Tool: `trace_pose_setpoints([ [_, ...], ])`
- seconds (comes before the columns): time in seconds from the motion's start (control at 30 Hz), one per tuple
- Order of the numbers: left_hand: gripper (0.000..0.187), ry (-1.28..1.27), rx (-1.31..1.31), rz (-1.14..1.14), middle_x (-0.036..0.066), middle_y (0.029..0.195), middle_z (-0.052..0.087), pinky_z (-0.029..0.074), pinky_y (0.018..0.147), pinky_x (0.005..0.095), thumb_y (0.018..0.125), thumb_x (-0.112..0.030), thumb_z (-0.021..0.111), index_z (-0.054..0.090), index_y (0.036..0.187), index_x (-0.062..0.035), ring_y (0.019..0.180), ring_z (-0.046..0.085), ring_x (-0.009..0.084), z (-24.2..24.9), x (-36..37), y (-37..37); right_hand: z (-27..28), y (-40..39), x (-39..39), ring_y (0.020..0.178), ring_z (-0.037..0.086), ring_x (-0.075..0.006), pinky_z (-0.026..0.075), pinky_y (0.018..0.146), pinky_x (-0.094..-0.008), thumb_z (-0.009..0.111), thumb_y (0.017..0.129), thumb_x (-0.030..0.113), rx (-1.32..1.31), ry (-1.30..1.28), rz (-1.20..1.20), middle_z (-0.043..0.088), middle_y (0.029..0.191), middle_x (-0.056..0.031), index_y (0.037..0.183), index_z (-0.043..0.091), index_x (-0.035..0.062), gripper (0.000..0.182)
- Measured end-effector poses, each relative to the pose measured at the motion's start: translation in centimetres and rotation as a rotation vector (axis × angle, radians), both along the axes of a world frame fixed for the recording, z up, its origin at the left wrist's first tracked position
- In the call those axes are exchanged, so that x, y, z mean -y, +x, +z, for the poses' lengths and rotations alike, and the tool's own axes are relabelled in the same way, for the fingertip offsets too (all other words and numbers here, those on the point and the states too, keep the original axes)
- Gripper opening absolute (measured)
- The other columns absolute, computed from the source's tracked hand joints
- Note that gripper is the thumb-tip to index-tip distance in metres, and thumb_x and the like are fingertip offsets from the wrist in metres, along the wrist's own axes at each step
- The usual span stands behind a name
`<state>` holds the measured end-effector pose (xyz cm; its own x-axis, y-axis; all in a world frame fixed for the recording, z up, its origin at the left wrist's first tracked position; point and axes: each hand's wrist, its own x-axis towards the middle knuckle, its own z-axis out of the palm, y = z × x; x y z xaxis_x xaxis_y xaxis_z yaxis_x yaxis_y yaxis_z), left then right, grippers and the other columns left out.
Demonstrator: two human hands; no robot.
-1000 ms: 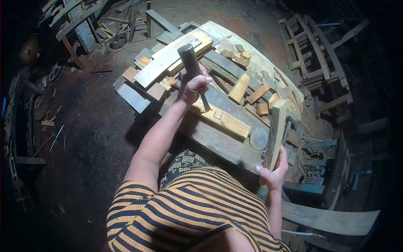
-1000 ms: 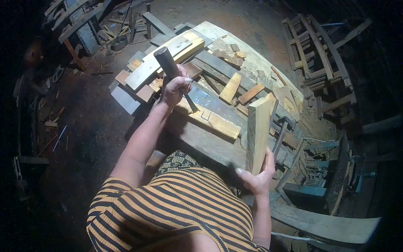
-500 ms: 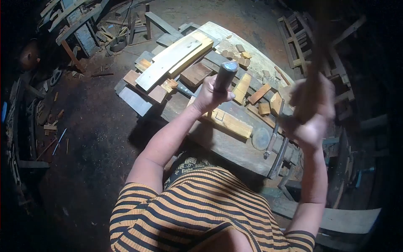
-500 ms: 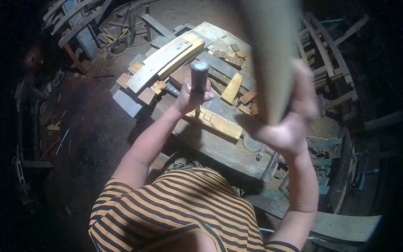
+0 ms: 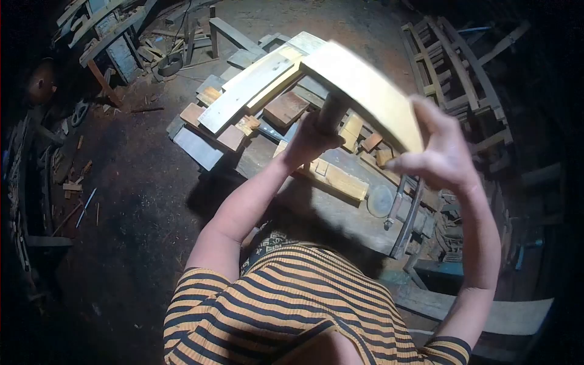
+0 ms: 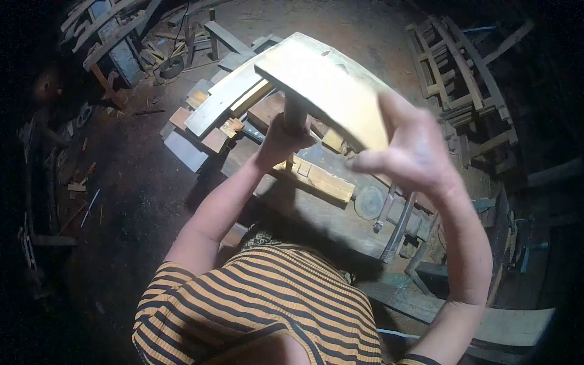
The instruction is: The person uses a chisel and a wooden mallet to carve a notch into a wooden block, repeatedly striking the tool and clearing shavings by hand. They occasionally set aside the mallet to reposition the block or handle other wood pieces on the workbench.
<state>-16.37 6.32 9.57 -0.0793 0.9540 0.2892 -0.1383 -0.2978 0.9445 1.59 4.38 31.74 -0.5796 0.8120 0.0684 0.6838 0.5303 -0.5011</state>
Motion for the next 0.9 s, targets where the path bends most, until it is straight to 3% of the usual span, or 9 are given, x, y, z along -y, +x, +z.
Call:
trace_pose_setpoints([
  [0.07, 0.024, 0.107, 0.030, -0.040, -0.004, 0.065, 0.051, 0.041, 0.056, 0.0238, 0.065, -0.011, 0.075, 0.054, 0.077, -0.0065, 0.062, 0.047, 0.0053, 0.6, 0.3, 0.1, 1.8, -0.7, 0.6, 0.081, 0.060, -0.0203, 0.051, 0.071, -0.0285, 0.070, 0.052, 0.022, -0.202, 0.220, 0.055, 0.059, 0.093, -0.0106, 0.113, 0.052, -0.0017, 0.068],
  [0.1, 0.024, 0.215, 0.060, -0.078, -0.004, 0.065, 0.051, 0.041, 0.056, 0.0239, 0.065, -0.011, 0.075, 0.055, 0.078, -0.0062, 0.062, 0.047, 0.0054, 0.8, 0.5, 0.2, 2.1, -0.9, 1.0, 0.078, 0.058, -0.0177, 0.051, 0.068, -0.0283, 0.072, 0.050, 0.021, -0.494, 0.119, 0.019, 0.058, 0.089, -0.0073, 0.112, 0.053, -0.0003, 0.068],
  [0.17, 0.024, 0.214, 0.055, -0.092, -0.005, 0.066, 0.050, 0.041, 0.057, 0.0239, 0.066, -0.010, 0.074, 0.055, 0.079, -0.0053, 0.063, 0.046, 0.0050, 1.2, 1.0, 0.5, 0.9, -0.1, 0.8, 0.082, 0.058, -0.0172, 0.051, 0.068, -0.0280, 0.074, 0.049, 0.021, -0.610, 0.164, -0.036, 0.057, 0.088, -0.0073, 0.113, 0.052, 0.0004, 0.070],
  [0.2, 0.024, 0.193, 0.059, -0.117, -0.005, 0.067, 0.050, 0.041, 0.057, 0.0237, 0.066, -0.009, 0.074, 0.055, 0.080, -0.0046, 0.064, 0.045, 0.0046, 1.3, 1.1, 0.6, -0.6, -0.5, 1.3, 0.084, 0.059, -0.0184, 0.051, 0.071, -0.0313, 0.075, 0.048, 0.023, -0.587, 0.232, -0.009, 0.056, 0.086, -0.0071, 0.113, 0.051, 0.0007, 0.072],
  [0.23, 0.024, 0.174, 0.064, -0.147, -0.005, 0.067, 0.049, 0.041, 0.058, 0.0236, 0.066, -0.009, 0.074, 0.055, 0.080, -0.0039, 0.065, 0.045, 0.0041, 1.4, 1.1, 0.8, -0.3, -0.5, 1.4, 0.088, 0.059, -0.0206, 0.050, 0.077, -0.0337, 0.075, 0.050, 0.026, -0.169, 0.399, 0.153, 0.058, 0.091, -0.0090, 0.118, 0.049, 0.0008, 0.077],
  [0.3, 0.026, 0.119, 0.099, -0.128, -0.004, 0.071, 0.052, 0.041, 0.059, 0.0230, 0.064, -0.007, 0.072, 0.058, 0.086, -0.0017, 0.068, 0.044, 0.0043, 1.9, 1.2, 1.4, -3.1, 0.7, 1.2, 0.094, 0.059, -0.0216, 0.048, 0.084, -0.0339, 0.077, 0.053, 0.028, -0.011, 0.110, 0.054, 0.060, 0.101, -0.0110, 0.122, 0.048, 0.0013, 0.079],
  [0.37, 0.027, 0.057, -0.151, -0.063, -0.004, 0.074, 0.054, 0.042, 0.060, 0.0236, 0.065, -0.007, 0.072, 0.058, 0.087, -0.0014, 0.068, 0.046, 0.0050, 1.4, 1.3, 0.6, -4.1, 2.0, 0.9, 0.097, 0.059, -0.0217, 0.047, 0.086, -0.0330, 0.079, 0.054, 0.029, -0.162, -0.008, 0.030, 0.060, 0.104, -0.0121, 0.124, 0.047, 0.0014, 0.081],
  [0.63, 0.015, 0.189, 0.300, 0.161, -0.002, 0.056, 0.051, 0.037, 0.046, 0.0221, 0.072, -0.011, 0.066, 0.055, 0.064, -0.0061, 0.049, 0.048, 0.0070, 0.4, 2.1, -0.9, -22.5, 6.6, 2.2, 0.096, 0.059, -0.0204, 0.046, 0.086, -0.0326, 0.083, 0.057, 0.027, -0.517, -0.437, -0.439, 0.061, 0.109, -0.0116, 0.126, 0.047, 0.0024, 0.082],
  [0.9, 0.017, 0.045, 0.881, 0.627, -0.002, 0.058, 0.043, 0.035, 0.040, 0.0220, 0.076, -0.005, 0.065, 0.049, 0.076, -0.0115, 0.044, 0.042, 0.0080, -2.3, 1.4, -2.7, -23.1, 6.5, 2.0, 0.101, 0.061, -0.0335, 0.048, 0.086, -0.0396, 0.079, 0.053, 0.041, 0.051, -0.386, -0.510, 0.062, 0.110, -0.0219, 0.131, 0.044, 0.0056, 0.093],
])
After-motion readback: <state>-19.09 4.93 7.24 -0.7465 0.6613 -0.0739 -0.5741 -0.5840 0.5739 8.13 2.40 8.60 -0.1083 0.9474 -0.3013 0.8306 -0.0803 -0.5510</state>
